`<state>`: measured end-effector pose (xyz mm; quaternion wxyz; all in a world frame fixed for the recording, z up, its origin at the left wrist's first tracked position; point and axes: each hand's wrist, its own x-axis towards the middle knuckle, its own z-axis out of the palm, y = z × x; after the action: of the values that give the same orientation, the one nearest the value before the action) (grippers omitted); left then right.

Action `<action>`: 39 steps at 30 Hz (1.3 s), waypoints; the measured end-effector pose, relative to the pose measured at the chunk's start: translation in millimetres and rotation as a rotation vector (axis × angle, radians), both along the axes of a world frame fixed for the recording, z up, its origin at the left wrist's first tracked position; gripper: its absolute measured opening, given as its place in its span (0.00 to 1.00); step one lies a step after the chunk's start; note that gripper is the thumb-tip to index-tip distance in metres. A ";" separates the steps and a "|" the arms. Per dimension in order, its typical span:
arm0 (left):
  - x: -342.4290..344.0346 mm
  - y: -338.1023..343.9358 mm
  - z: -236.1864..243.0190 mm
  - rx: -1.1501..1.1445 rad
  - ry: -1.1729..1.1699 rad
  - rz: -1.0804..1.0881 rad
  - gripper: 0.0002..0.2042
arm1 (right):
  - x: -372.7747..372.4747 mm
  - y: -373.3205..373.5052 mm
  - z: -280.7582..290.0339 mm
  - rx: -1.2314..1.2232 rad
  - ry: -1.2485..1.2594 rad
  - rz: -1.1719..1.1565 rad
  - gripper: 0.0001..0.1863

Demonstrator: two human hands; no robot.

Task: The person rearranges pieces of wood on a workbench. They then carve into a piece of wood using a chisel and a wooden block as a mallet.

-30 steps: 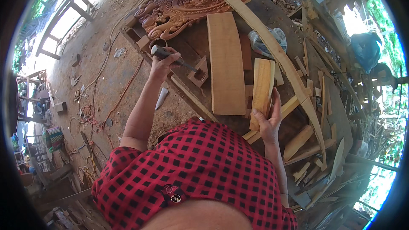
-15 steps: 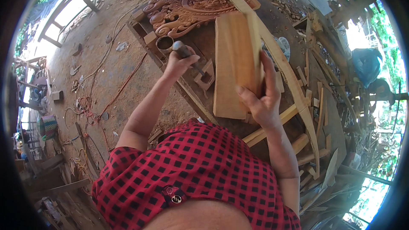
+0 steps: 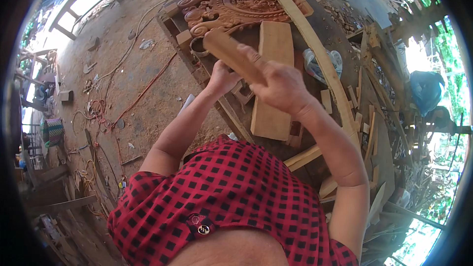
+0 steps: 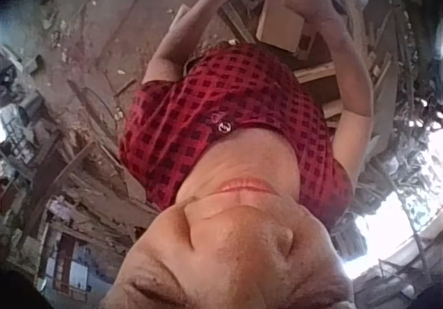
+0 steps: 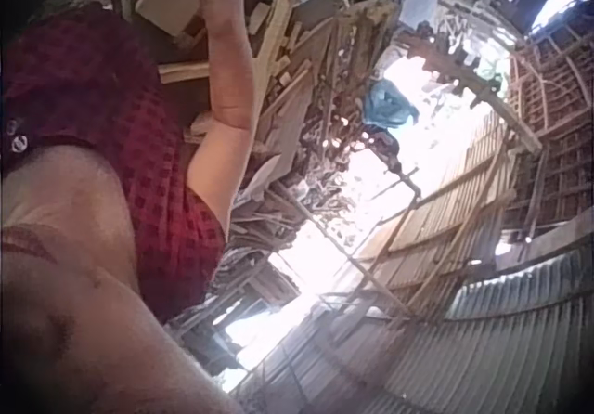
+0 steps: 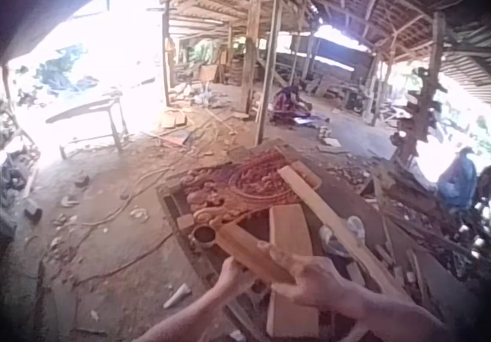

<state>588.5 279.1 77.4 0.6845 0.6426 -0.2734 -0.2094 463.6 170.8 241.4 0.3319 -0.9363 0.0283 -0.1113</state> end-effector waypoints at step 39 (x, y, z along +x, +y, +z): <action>25.8 -13.6 -16.1 -0.032 0.190 -0.161 0.05 | -149.6 -29.4 -179.0 0.454 0.306 -0.471 0.42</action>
<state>614.2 265.5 61.3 0.6985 0.5847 -0.2612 -0.3193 314.0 141.4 62.4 0.4887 -0.8123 0.3166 -0.0343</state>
